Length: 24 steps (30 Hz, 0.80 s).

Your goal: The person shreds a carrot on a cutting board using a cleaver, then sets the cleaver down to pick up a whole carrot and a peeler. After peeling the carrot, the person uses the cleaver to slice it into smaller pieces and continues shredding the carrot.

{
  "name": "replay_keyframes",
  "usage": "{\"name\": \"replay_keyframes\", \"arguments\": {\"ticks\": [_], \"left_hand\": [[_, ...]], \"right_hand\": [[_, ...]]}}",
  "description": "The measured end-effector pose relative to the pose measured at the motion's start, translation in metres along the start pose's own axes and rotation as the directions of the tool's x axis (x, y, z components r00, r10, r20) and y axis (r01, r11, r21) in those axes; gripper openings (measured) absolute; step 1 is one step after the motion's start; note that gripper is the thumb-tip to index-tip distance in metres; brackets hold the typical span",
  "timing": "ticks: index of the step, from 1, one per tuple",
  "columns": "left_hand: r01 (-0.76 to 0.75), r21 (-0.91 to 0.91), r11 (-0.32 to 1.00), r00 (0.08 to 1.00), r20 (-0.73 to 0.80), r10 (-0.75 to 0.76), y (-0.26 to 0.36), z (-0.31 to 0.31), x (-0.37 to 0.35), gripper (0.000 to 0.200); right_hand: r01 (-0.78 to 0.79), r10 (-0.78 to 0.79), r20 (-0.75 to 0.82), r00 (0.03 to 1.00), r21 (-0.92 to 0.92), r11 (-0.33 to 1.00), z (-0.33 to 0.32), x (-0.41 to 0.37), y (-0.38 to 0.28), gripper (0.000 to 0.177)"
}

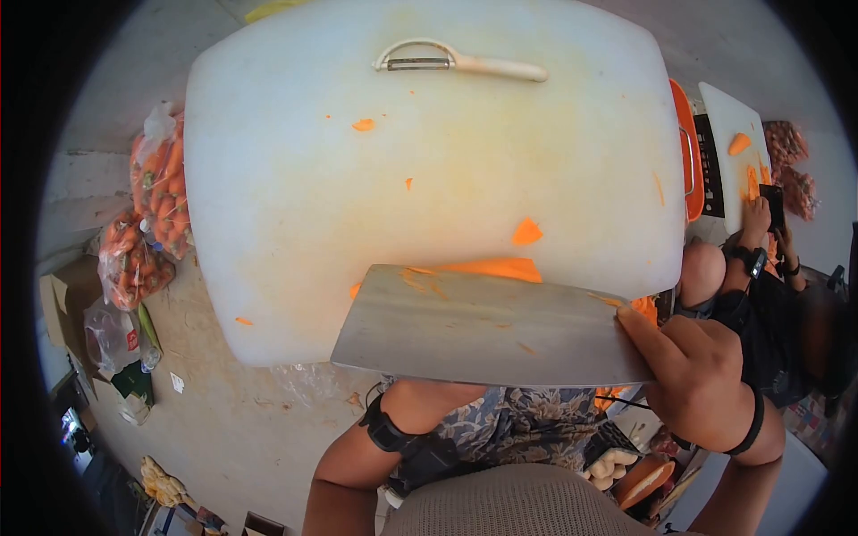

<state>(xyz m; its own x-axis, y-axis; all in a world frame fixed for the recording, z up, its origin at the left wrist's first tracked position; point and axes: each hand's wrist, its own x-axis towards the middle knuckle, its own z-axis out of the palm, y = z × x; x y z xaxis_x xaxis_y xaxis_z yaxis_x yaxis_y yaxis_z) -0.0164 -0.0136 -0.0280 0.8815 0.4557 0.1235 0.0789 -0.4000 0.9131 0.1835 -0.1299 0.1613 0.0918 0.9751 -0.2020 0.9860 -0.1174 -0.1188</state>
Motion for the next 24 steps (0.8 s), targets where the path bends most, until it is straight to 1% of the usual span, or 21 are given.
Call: {"name": "replay_keyframes", "arguments": {"ticks": [1,3,7,9,13,15,16,18,19,21,22,24], "left_hand": [[0.002,-0.001,1.0,1.0,0.0,-0.002,0.002,-0.002,0.002,0.032],[-0.105,0.13,0.986,0.992,-0.054,0.113,0.006,-0.005,0.006,0.032],[-0.15,0.156,0.976,0.985,-0.059,0.161,0.007,-0.006,0.011,0.03],[-0.151,0.207,0.967,0.979,-0.107,0.176,0.006,-0.003,0.009,0.027],[-0.133,0.167,0.977,0.981,-0.115,0.153,0.013,-0.009,0.016,0.023],[-0.153,0.032,0.988,0.977,-0.144,0.156,0.018,-0.013,0.024,0.022],[-0.155,0.035,0.987,0.977,-0.144,0.158,0.019,-0.014,0.026,0.022],[-0.251,0.325,0.912,0.933,-0.171,0.318,0.02,-0.014,0.03,0.023],[-0.254,0.329,0.909,0.931,-0.171,0.322,0.02,-0.014,0.031,0.023],[-0.28,0.472,0.836,0.88,-0.221,0.42,0.022,-0.013,0.032,0.028],[-0.274,0.474,0.837,0.881,-0.225,0.416,0.022,-0.012,0.032,0.028],[-0.297,0.515,0.804,0.858,-0.226,0.461,0.019,-0.01,0.034,0.029]], "right_hand": [[0.001,-0.001,0.002,1.0,0.0,1.0,0.0,0.001,0.001,0.046],[0.022,-0.021,0.012,1.0,-0.006,1.0,0.001,0.004,0.002,0.045],[0.021,-0.021,-0.006,1.0,0.02,1.0,0.006,0.011,0.004,0.044],[0.02,-0.02,-0.012,1.0,-0.005,1.0,0.007,0.01,0.005,0.042],[0.014,-0.013,-0.035,0.999,0.021,1.0,0.009,0.011,0.005,0.041],[0.01,-0.009,0.023,1.0,-0.024,1.0,0.006,0.014,0.005,0.041],[0.009,-0.009,0.02,1.0,-0.023,1.0,0.009,0.017,0.004,0.041],[0.02,-0.019,-0.008,1.0,0.043,0.999,0.016,0.024,0.004,0.04],[0.021,-0.02,-0.014,1.0,0.042,0.999,0.017,0.026,0.004,0.04],[0.02,-0.019,-0.029,0.999,0.041,0.999,0.019,0.028,0.006,0.038],[0.026,-0.025,-0.026,0.999,0.041,0.999,0.02,0.029,0.006,0.038],[0.008,-0.006,-0.051,0.999,0.04,0.999,0.02,0.029,0.004,0.034]]}}
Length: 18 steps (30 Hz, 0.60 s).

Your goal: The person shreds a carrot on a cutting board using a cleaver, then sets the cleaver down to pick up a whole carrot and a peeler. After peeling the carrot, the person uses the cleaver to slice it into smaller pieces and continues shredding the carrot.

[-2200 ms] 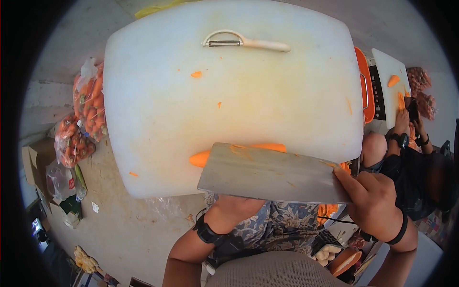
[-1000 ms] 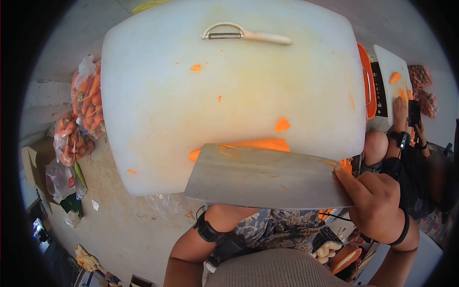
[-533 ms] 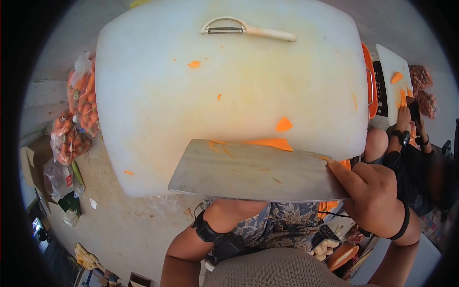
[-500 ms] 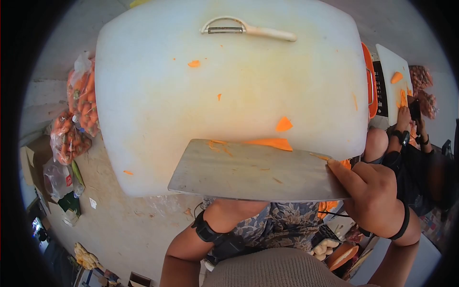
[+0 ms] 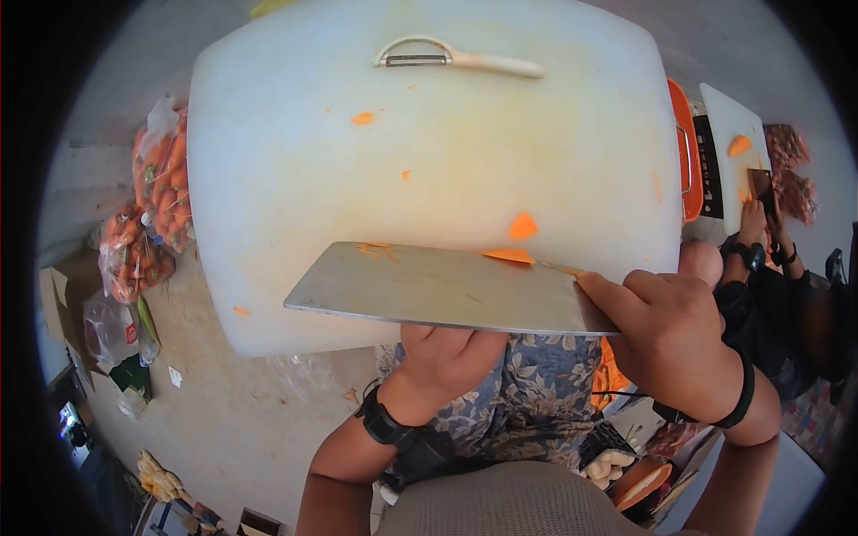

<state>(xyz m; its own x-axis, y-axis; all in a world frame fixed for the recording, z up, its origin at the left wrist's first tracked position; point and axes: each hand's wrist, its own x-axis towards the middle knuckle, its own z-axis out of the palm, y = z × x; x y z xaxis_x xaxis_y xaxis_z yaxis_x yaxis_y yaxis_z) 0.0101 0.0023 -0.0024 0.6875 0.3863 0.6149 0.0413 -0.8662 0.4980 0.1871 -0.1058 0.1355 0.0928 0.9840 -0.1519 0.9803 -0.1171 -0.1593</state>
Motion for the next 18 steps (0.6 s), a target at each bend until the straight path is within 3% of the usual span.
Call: {"name": "replay_keyframes", "arguments": {"ticks": [4,9,12,15,18], "left_hand": [[-0.007,0.053,0.999,1.0,0.01,0.006,0.001,0.0,0.005,0.025],[0.097,0.076,0.992,0.995,0.006,-0.098,0.007,0.003,0.003,0.018],[0.062,0.084,0.995,0.998,-0.018,-0.061,0.005,0.003,0.008,0.021],[0.053,0.107,0.993,0.998,0.011,-0.055,0.003,0.001,0.006,0.025],[0.066,0.096,0.993,0.998,-0.027,-0.064,0.005,0.004,0.008,0.025]], "right_hand": [[0.001,-0.001,-0.005,1.0,-0.005,1.0,-0.001,0.003,0.002,0.027],[-0.002,0.002,-0.009,1.0,0.039,0.999,0.003,0.006,0.007,0.016],[0.012,-0.011,-0.01,1.0,0.069,0.998,0.012,0.013,0.007,0.014],[-0.014,0.012,0.038,0.999,0.052,0.999,0.013,0.018,0.007,0.029],[-0.012,0.011,0.012,1.0,0.053,0.999,0.015,0.018,0.007,0.03]]}}
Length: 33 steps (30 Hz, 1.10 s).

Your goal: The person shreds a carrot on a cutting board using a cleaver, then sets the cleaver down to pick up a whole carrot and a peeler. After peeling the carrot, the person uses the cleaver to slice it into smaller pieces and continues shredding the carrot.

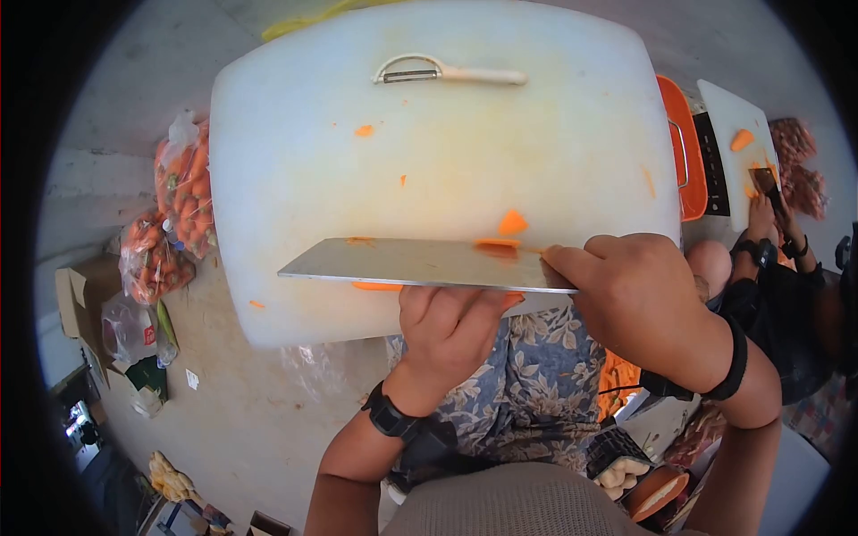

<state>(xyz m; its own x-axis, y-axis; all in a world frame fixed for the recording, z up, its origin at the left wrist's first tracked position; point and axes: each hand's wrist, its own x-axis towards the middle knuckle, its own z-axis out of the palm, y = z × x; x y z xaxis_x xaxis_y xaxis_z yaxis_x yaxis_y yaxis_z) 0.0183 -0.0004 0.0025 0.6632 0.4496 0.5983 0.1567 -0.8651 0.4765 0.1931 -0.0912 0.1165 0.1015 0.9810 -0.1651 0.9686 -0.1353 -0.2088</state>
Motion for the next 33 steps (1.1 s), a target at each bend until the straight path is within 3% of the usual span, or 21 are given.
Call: {"name": "replay_keyframes", "arguments": {"ticks": [10,16,18,22,33], "left_hand": [[-0.048,-0.002,0.999,0.998,0.027,0.048,-0.004,-0.003,0.002,0.025],[0.007,-0.053,0.999,1.0,0.006,-0.007,-0.003,-0.006,-0.003,0.026],[0.169,-0.234,0.957,0.958,0.265,-0.105,-0.007,-0.011,-0.008,0.025],[0.329,-0.398,0.856,0.933,0.278,-0.229,-0.007,-0.004,-0.028,0.025],[0.329,-0.433,0.839,0.916,0.364,-0.172,-0.008,-0.003,-0.045,0.026]], "right_hand": [[0.052,-0.052,0.002,0.999,0.025,0.998,0.021,0.014,0.003,0.026],[0.017,-0.018,0.016,1.0,0.025,1.0,-0.012,-0.007,-0.009,0.032],[0.024,-0.025,-0.019,1.0,-0.038,0.999,-0.022,-0.018,-0.014,0.033],[0.02,-0.024,-0.045,0.999,-0.083,0.996,-0.032,-0.033,-0.016,0.037],[0.002,-0.001,0.023,1.0,-0.067,0.998,-0.04,-0.043,-0.013,0.041]]}}
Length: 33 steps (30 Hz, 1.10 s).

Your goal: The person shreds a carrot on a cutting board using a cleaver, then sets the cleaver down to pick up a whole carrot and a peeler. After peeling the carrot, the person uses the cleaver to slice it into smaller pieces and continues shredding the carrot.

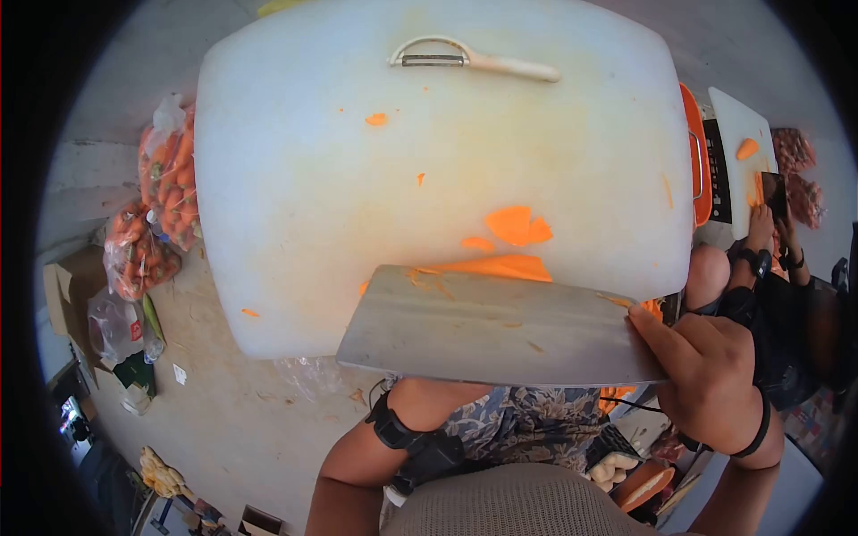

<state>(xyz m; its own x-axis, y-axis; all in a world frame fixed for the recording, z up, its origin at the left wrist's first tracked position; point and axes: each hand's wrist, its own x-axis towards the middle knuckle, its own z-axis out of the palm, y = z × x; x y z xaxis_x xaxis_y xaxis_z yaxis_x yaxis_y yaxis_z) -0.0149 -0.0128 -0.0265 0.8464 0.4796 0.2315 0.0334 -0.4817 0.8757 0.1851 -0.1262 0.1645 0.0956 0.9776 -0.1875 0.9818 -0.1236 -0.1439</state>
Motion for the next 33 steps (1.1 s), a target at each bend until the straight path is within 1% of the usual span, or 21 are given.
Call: {"name": "replay_keyframes", "arguments": {"ticks": [5,7,10,12,13,14,15,16,18,19,21,25,27,30,33], "left_hand": [[-0.026,-0.007,1.0,1.0,0.007,0.026,0.001,-0.001,0.002,0.026],[-0.031,-0.005,0.999,0.999,0.012,0.031,0.006,-0.003,0.009,0.026],[-0.053,-0.001,0.999,0.998,-0.016,0.053,0.016,-0.011,0.022,0.025],[-0.153,0.105,0.983,0.987,-0.028,0.157,0.018,-0.014,0.026,0.024],[-0.152,0.102,0.983,0.987,-0.028,0.156,0.019,-0.015,0.027,0.024],[-0.184,0.166,0.969,0.98,-0.044,0.194,0.019,-0.016,0.028,0.025],[-0.215,0.231,0.949,0.971,-0.056,0.234,0.02,-0.016,0.029,0.027],[-0.217,0.231,0.949,0.97,-0.055,0.235,0.02,-0.015,0.031,0.027],[-0.125,0.201,0.972,0.983,-0.109,0.149,0.022,-0.013,0.035,0.025],[-0.125,0.204,0.971,0.983,-0.109,0.15,0.022,-0.012,0.036,0.025],[-0.18,0.352,0.919,0.951,-0.178,0.254,0.022,-0.009,0.035,0.021],[-0.188,0.384,0.904,0.94,-0.195,0.278,0.021,-0.008,0.039,0.017],[-0.212,0.413,0.885,0.922,-0.215,0.321,0.022,-0.008,0.041,0.021],[-0.221,0.453,0.864,0.912,-0.218,0.348,0.019,-0.007,0.041,0.02],[-0.223,0.447,0.866,0.916,-0.208,0.343,0.02,-0.008,0.043,0.023]], "right_hand": [[0.009,-0.009,-0.004,1.0,0.007,1.0,0.004,0.006,0.002,0.039],[0.031,-0.031,0.015,0.999,-0.027,0.999,0.007,0.01,0.003,0.04],[0.033,-0.033,0.027,0.999,-0.013,0.999,0.014,0.016,0.007,0.042],[0.038,-0.038,0.034,0.999,-0.007,0.999,0.015,0.02,0.008,0.042],[0.038,-0.038,0.039,0.999,-0.002,0.999,0.016,0.022,0.008,0.042],[0.036,-0.036,0.041,0.999,-0.002,0.999,0.017,0.024,0.007,0.042],[0.034,-0.035,0.026,0.999,0.01,0.999,0.02,0.026,0.007,0.041],[0.033,-0.034,0.009,0.999,0.023,0.999,0.023,0.028,0.007,0.04],[0.036,-0.036,-0.004,0.999,0.031,0.999,0.031,0.035,0.008,0.036],[0.042,-0.042,-0.016,0.999,0.038,0.998,0.033,0.038,0.009,0.033],[0.055,-0.054,-0.02,0.998,0.044,0.997,0.035,0.045,0.008,0.03],[0.053,-0.05,-0.043,0.998,0.071,0.996,0.038,0.049,0.009,0.02],[0.042,-0.039,-0.037,0.999,0.074,0.996,0.039,0.048,0.009,0.017],[0.041,-0.038,-0.041,0.998,0.081,0.996,0.039,0.049,0.009,0.013],[0.048,-0.041,-0.064,0.997,0.102,0.994,0.044,0.05,0.011,0.01]]}}
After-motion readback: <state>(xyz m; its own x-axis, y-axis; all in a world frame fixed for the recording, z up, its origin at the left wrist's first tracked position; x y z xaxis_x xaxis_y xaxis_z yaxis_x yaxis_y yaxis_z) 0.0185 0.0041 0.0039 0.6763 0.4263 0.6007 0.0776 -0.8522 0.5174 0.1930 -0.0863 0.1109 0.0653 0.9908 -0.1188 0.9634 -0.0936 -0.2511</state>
